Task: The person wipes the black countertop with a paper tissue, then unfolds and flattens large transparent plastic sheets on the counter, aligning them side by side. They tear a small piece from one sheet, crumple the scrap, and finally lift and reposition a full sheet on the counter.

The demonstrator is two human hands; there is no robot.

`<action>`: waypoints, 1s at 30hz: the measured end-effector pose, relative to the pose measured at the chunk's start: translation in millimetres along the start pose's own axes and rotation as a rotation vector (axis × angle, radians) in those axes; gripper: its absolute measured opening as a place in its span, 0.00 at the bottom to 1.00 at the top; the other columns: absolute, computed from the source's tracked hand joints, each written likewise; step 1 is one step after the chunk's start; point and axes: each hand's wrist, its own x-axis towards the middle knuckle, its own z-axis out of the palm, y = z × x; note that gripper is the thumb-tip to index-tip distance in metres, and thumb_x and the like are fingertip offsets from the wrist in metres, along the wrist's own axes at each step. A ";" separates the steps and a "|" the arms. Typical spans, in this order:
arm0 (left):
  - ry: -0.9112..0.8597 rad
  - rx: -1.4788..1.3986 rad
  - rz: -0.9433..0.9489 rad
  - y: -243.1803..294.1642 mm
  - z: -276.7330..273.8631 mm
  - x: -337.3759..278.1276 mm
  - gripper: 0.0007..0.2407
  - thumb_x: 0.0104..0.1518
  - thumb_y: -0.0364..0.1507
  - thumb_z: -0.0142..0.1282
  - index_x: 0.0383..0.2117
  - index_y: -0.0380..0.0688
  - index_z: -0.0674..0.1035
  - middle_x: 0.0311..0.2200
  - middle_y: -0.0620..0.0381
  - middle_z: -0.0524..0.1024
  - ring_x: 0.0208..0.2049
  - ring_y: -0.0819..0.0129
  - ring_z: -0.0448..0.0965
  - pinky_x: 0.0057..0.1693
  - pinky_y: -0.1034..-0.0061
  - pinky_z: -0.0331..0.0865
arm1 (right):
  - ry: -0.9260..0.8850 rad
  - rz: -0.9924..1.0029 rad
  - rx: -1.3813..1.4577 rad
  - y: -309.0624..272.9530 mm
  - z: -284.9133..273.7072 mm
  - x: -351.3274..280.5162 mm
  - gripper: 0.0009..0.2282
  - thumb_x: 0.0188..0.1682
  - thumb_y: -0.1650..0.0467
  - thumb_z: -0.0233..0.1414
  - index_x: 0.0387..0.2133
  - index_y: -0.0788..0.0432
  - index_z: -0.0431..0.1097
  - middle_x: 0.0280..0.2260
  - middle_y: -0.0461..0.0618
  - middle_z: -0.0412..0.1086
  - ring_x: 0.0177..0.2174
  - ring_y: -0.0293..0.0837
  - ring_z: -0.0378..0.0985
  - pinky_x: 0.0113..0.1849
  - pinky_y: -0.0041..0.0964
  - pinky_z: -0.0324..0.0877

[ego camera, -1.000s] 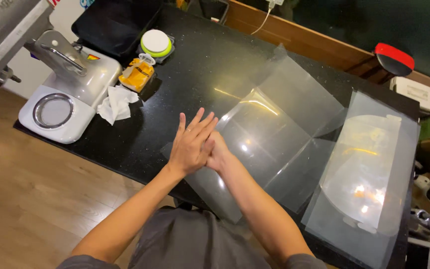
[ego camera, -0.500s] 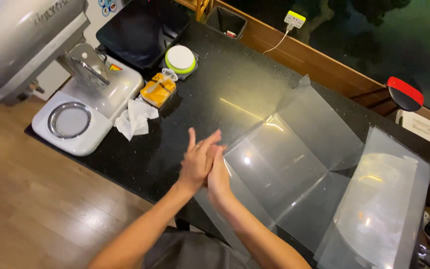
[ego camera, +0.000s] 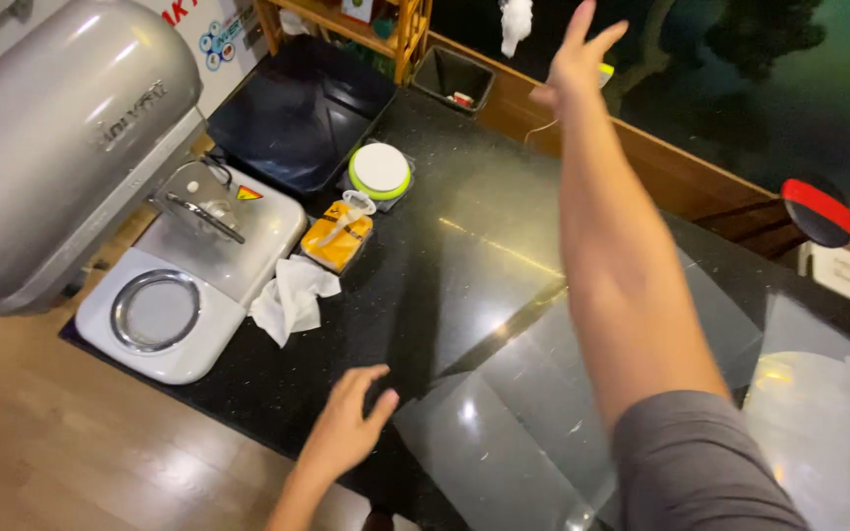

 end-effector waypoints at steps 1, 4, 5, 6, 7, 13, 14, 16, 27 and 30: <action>-0.002 0.006 -0.006 0.9 -3.0 -5.6 0.20 0.59 0.38 0.57 0.54 0.40 0.75 0.51 0.48 0.77 0.55 0.55 0.76 0.60 0.66 0.68 | 0.000 0.008 0.004 -2.0 -4.2 -2.0 0.42 0.48 0.43 0.40 0.66 0.36 0.15 0.69 0.61 0.33 0.58 0.75 0.59 0.40 0.78 0.75; -0.100 -0.016 -0.076 7.9 2.4 -22.4 0.23 0.55 0.37 0.62 0.56 0.42 0.75 0.52 0.48 0.76 0.54 0.56 0.75 0.58 0.65 0.68 | -0.229 -0.246 -0.195 -12.5 -33.3 -19.3 0.33 0.52 0.46 0.36 0.66 0.47 0.43 0.66 0.60 0.48 0.51 0.65 0.75 0.37 0.59 0.79; -0.121 -0.054 -0.135 10.5 6.4 -27.4 0.23 0.54 0.36 0.63 0.55 0.44 0.75 0.50 0.49 0.77 0.52 0.59 0.77 0.56 0.66 0.69 | -0.234 -0.205 -0.267 -15.6 -46.1 -33.6 0.28 0.56 0.49 0.39 0.60 0.54 0.54 0.59 0.61 0.58 0.47 0.57 0.81 0.36 0.52 0.80; -0.143 -0.089 -0.190 13.1 9.9 -31.2 0.23 0.52 0.36 0.64 0.55 0.45 0.75 0.49 0.51 0.78 0.49 0.61 0.78 0.54 0.66 0.71 | -0.236 -0.165 -0.336 -19.5 -60.3 -47.6 0.25 0.61 0.52 0.41 0.54 0.61 0.66 0.53 0.61 0.69 0.44 0.49 0.86 0.35 0.45 0.81; -0.148 -0.088 -0.191 8.1 15.8 -29.5 0.23 0.52 0.36 0.64 0.55 0.45 0.75 0.49 0.51 0.78 0.49 0.61 0.78 0.54 0.66 0.71 | -0.233 -0.162 -0.336 -21.0 -73.9 -62.7 0.25 0.61 0.52 0.41 0.54 0.61 0.66 0.53 0.61 0.69 0.44 0.49 0.86 0.35 0.45 0.81; -0.025 -0.134 -0.056 -16.1 51.6 -23.8 0.14 0.57 0.31 0.61 0.48 0.41 0.81 0.39 0.50 0.82 0.37 0.63 0.84 0.43 0.70 0.77 | -0.388 -0.361 -0.439 -6.7 -156.5 -202.3 0.09 0.61 0.68 0.52 0.48 0.62 0.70 0.38 0.48 0.75 0.35 0.37 0.81 0.33 0.30 0.77; -0.041 -0.088 -0.056 -15.8 52.4 -20.6 0.15 0.55 0.29 0.62 0.47 0.40 0.80 0.38 0.49 0.83 0.35 0.63 0.84 0.43 0.71 0.77 | -0.428 -0.357 -0.387 0.1 -166.0 -232.6 0.08 0.62 0.69 0.53 0.45 0.63 0.70 0.34 0.47 0.73 0.31 0.37 0.77 0.31 0.30 0.74; -0.052 -0.042 -0.066 -19.5 54.5 -21.3 0.15 0.52 0.27 0.63 0.47 0.38 0.80 0.36 0.48 0.83 0.34 0.62 0.85 0.43 0.71 0.77 | -0.477 -0.346 -0.332 10.2 -177.3 -301.6 0.07 0.62 0.69 0.55 0.42 0.63 0.70 0.30 0.47 0.71 0.28 0.37 0.73 0.29 0.30 0.70; -0.021 -0.334 -0.174 27.9 75.2 -36.3 0.08 0.55 0.28 0.63 0.35 0.35 0.84 0.28 0.51 0.85 0.30 0.72 0.86 0.39 0.78 0.80 | -0.635 -0.599 -0.666 137.9 -157.1 -543.0 0.34 0.45 0.64 0.62 0.61 0.72 0.56 0.56 0.75 0.65 0.54 0.67 0.69 0.52 0.51 0.67; -0.034 -0.361 -0.122 72.5 82.1 -36.4 0.07 0.55 0.27 0.64 0.34 0.34 0.84 0.28 0.53 0.84 0.30 0.73 0.86 0.38 0.78 0.80 | -0.474 -0.495 -0.597 133.9 -154.6 -548.9 0.35 0.45 0.67 0.62 0.63 0.70 0.54 0.54 0.73 0.67 0.53 0.65 0.72 0.51 0.49 0.69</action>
